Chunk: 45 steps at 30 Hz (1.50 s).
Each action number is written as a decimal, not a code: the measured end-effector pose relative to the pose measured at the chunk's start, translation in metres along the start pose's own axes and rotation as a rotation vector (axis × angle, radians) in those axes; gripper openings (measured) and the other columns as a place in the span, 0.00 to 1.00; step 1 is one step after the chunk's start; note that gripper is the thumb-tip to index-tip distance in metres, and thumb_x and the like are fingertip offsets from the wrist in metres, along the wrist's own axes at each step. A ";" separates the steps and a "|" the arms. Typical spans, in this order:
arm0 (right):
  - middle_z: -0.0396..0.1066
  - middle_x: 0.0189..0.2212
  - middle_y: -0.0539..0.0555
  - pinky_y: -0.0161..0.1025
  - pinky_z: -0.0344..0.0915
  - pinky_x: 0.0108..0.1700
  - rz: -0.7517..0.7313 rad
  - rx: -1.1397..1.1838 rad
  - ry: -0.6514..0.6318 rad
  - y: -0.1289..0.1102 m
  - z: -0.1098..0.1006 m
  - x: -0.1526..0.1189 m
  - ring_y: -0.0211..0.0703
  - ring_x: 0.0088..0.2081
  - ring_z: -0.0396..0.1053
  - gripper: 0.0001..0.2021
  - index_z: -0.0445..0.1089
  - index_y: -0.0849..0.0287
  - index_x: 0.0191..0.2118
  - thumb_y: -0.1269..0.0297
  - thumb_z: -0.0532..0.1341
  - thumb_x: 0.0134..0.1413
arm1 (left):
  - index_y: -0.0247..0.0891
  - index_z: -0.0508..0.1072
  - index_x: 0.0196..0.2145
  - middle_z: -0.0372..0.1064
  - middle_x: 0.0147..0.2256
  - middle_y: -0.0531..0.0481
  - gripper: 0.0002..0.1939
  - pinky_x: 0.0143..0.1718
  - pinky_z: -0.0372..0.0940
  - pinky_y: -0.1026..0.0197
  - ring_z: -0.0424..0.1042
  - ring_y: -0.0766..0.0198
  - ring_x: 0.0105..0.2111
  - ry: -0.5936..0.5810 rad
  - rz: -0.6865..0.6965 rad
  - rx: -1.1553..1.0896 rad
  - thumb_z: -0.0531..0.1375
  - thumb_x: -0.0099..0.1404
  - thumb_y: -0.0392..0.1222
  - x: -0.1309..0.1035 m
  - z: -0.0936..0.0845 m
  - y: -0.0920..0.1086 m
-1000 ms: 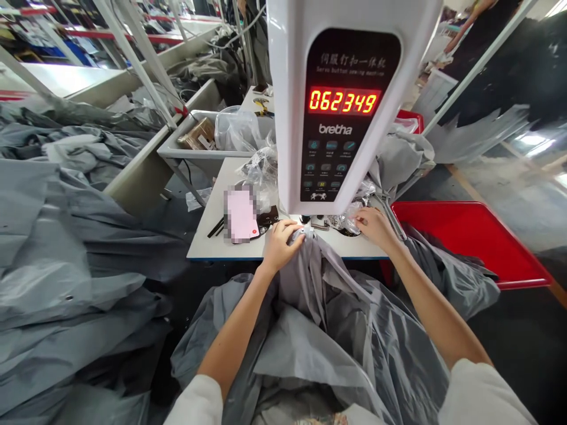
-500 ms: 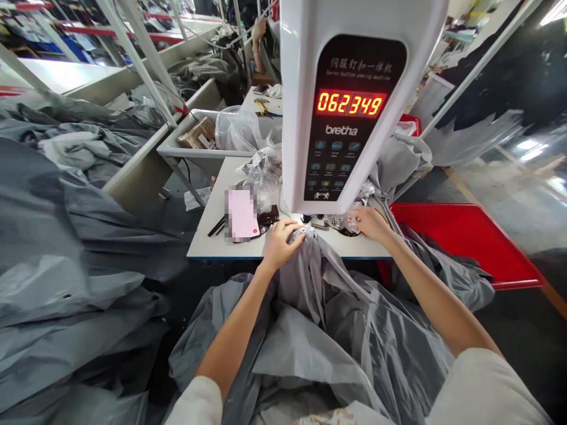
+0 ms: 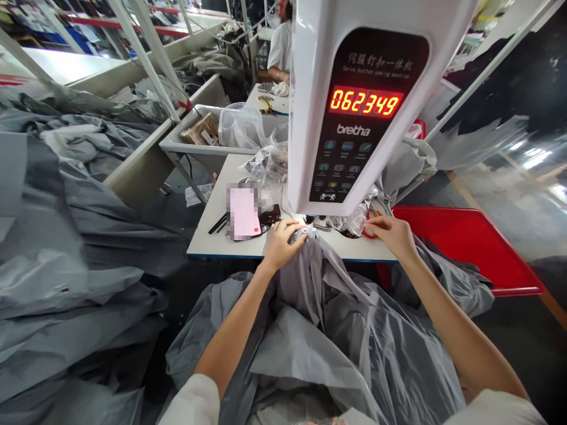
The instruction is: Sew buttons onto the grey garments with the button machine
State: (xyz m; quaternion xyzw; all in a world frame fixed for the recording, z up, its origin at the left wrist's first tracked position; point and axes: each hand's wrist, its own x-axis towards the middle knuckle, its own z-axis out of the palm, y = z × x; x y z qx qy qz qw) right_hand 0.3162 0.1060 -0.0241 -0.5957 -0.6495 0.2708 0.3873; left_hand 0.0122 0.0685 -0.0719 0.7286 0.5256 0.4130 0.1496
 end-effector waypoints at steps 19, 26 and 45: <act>0.76 0.31 0.50 0.30 0.69 0.42 0.523 0.801 -0.431 -0.057 0.100 -0.007 0.33 0.33 0.71 0.16 0.79 0.57 0.30 0.61 0.76 0.29 | 0.42 0.74 0.44 0.68 0.46 0.49 0.11 0.53 0.59 0.57 0.65 0.60 0.48 -0.004 -0.005 -0.010 0.62 0.64 0.44 0.000 -0.001 -0.003; 0.77 0.35 0.54 0.40 0.69 0.46 0.098 0.446 -0.368 -0.059 0.107 -0.005 0.43 0.39 0.73 0.14 0.78 0.59 0.34 0.57 0.71 0.40 | 0.43 0.74 0.44 0.68 0.46 0.50 0.11 0.53 0.59 0.56 0.65 0.60 0.49 -0.016 -0.013 -0.030 0.61 0.64 0.45 0.000 -0.002 -0.001; 0.76 0.29 0.51 0.34 0.64 0.35 -0.038 0.339 -0.419 -0.060 0.118 0.001 0.42 0.33 0.71 0.12 0.77 0.59 0.30 0.55 0.67 0.45 | 0.44 0.73 0.43 0.68 0.45 0.48 0.12 0.49 0.62 0.51 0.66 0.54 0.47 0.028 0.056 -0.037 0.57 0.65 0.50 0.000 0.004 -0.015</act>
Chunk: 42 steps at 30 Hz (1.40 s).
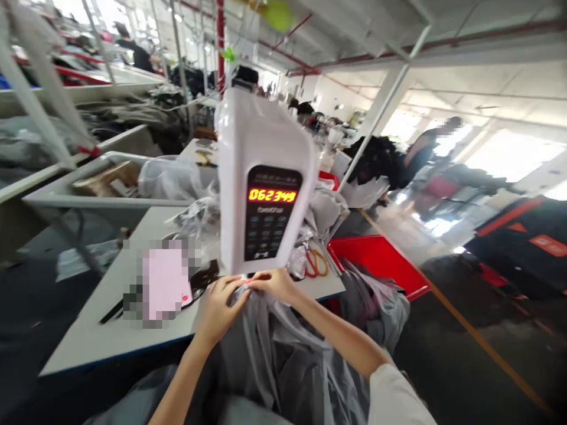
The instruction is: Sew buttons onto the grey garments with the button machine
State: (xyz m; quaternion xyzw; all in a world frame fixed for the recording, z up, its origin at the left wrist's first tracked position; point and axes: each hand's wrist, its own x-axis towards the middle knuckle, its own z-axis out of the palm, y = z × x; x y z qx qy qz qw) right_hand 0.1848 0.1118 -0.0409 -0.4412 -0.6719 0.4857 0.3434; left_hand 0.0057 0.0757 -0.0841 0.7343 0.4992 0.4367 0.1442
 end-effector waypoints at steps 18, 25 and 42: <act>0.73 0.47 0.58 0.47 0.68 0.53 -0.639 -0.794 0.088 0.007 0.013 -0.033 0.47 0.49 0.69 0.15 0.72 0.56 0.50 0.70 0.52 0.63 | 0.41 0.73 0.43 0.68 0.46 0.48 0.10 0.51 0.62 0.54 0.66 0.59 0.48 -0.021 -0.032 0.040 0.59 0.63 0.38 0.000 -0.003 0.012; 0.68 0.54 0.56 0.49 0.65 0.57 -0.621 -0.725 0.069 0.012 0.010 -0.040 0.45 0.54 0.66 0.23 0.65 0.53 0.59 0.74 0.50 0.61 | 0.42 0.73 0.44 0.68 0.46 0.49 0.10 0.53 0.62 0.55 0.65 0.59 0.49 -0.026 -0.050 0.021 0.60 0.63 0.39 0.000 -0.004 0.013; 0.70 0.49 0.57 0.47 0.64 0.56 -0.538 -0.533 0.218 0.001 0.012 -0.044 0.45 0.52 0.67 0.16 0.71 0.55 0.49 0.71 0.50 0.62 | 0.43 0.73 0.45 0.67 0.47 0.49 0.11 0.54 0.59 0.55 0.64 0.60 0.49 -0.038 -0.063 0.020 0.60 0.65 0.44 -0.001 -0.003 0.012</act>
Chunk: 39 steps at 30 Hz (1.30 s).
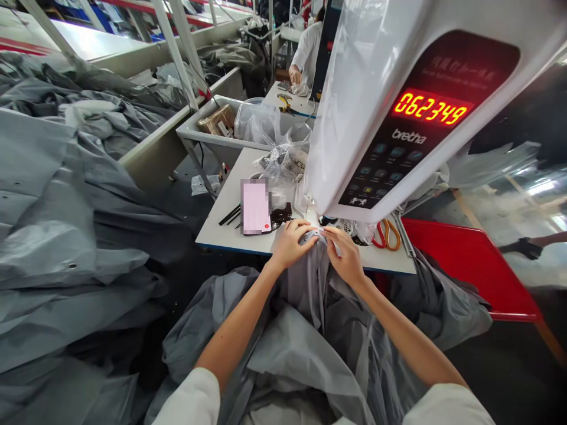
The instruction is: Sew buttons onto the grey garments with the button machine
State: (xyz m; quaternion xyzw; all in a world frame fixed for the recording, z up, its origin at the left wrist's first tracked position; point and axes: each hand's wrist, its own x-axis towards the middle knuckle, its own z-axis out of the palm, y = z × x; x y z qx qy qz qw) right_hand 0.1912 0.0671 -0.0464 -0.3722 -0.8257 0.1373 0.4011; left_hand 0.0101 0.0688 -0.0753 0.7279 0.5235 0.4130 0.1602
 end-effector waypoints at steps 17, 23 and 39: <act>0.72 0.36 0.55 0.41 0.65 0.42 -0.098 -0.116 -0.142 0.014 -0.002 0.032 0.46 0.39 0.69 0.07 0.71 0.58 0.38 0.66 0.56 0.61 | 0.42 0.73 0.44 0.68 0.46 0.50 0.11 0.53 0.59 0.57 0.65 0.61 0.49 0.010 0.012 0.015 0.61 0.64 0.43 0.000 -0.001 0.002; 0.71 0.31 0.54 0.39 0.63 0.38 -0.185 -0.151 -0.179 0.019 -0.003 0.036 0.43 0.34 0.69 0.07 0.72 0.59 0.37 0.67 0.56 0.60 | 0.42 0.73 0.43 0.68 0.46 0.51 0.10 0.53 0.60 0.58 0.64 0.61 0.48 0.005 0.006 0.019 0.62 0.63 0.42 0.001 -0.003 0.003; 0.72 0.31 0.54 0.39 0.65 0.37 -0.168 -0.062 -0.210 0.021 -0.006 0.039 0.43 0.35 0.70 0.09 0.74 0.59 0.41 0.65 0.57 0.61 | 0.42 0.74 0.44 0.68 0.46 0.50 0.11 0.53 0.60 0.58 0.64 0.61 0.48 0.021 0.011 0.001 0.60 0.64 0.45 -0.001 -0.002 0.001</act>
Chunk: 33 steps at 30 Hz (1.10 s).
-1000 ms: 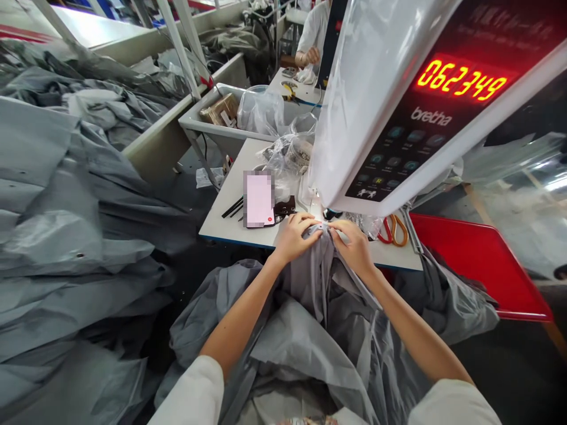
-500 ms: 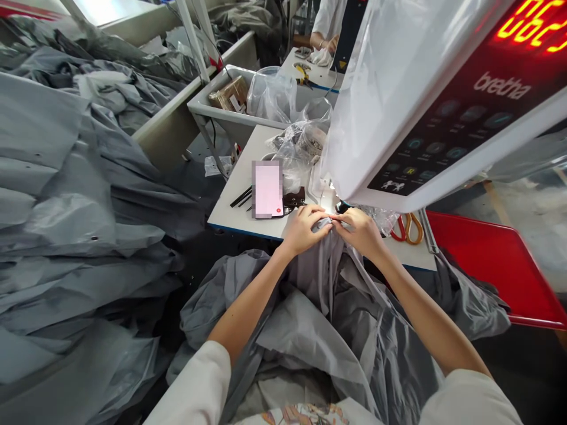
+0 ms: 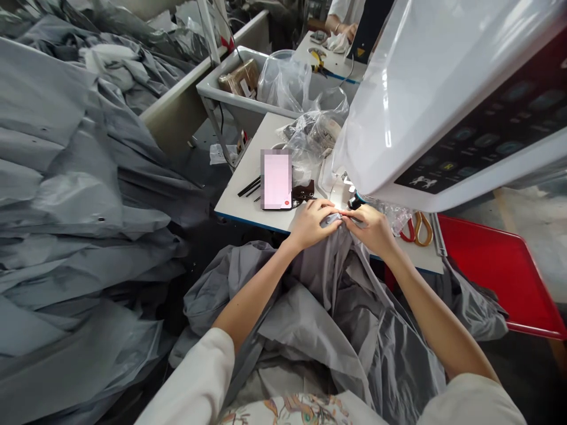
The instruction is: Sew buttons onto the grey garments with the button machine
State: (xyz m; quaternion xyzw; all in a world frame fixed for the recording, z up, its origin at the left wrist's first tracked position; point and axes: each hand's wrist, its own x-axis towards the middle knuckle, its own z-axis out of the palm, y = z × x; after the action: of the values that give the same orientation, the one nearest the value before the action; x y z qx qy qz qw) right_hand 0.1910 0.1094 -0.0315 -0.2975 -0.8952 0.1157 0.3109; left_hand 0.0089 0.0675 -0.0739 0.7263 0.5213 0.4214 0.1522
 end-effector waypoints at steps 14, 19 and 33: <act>0.73 0.32 0.52 0.38 0.65 0.38 0.177 0.086 -0.004 -0.002 0.001 -0.001 0.43 0.35 0.71 0.07 0.72 0.58 0.34 0.61 0.60 0.58 | 0.42 0.74 0.45 0.68 0.46 0.50 0.11 0.53 0.59 0.58 0.64 0.61 0.48 0.000 0.010 -0.002 0.61 0.64 0.44 0.000 0.000 0.000; 0.73 0.34 0.54 0.39 0.66 0.39 0.274 0.193 -0.040 0.000 0.002 -0.001 0.44 0.36 0.71 0.09 0.72 0.59 0.36 0.58 0.61 0.56 | 0.44 0.73 0.45 0.68 0.47 0.51 0.11 0.53 0.59 0.57 0.65 0.61 0.49 -0.018 0.004 0.006 0.61 0.64 0.44 0.000 -0.001 0.001; 0.74 0.30 0.55 0.42 0.62 0.37 0.308 -0.354 -0.074 0.033 -0.052 -0.015 0.49 0.34 0.71 0.08 0.76 0.57 0.34 0.68 0.58 0.55 | 0.43 0.74 0.45 0.67 0.47 0.49 0.11 0.54 0.59 0.57 0.64 0.61 0.48 -0.025 -0.029 0.009 0.61 0.64 0.44 0.001 -0.001 0.002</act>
State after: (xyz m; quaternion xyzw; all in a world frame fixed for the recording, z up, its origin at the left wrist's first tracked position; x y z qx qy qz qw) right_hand 0.2483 0.1279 -0.0116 -0.4760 -0.8563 0.0138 0.1998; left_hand 0.0095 0.0666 -0.0712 0.7246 0.5316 0.4077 0.1617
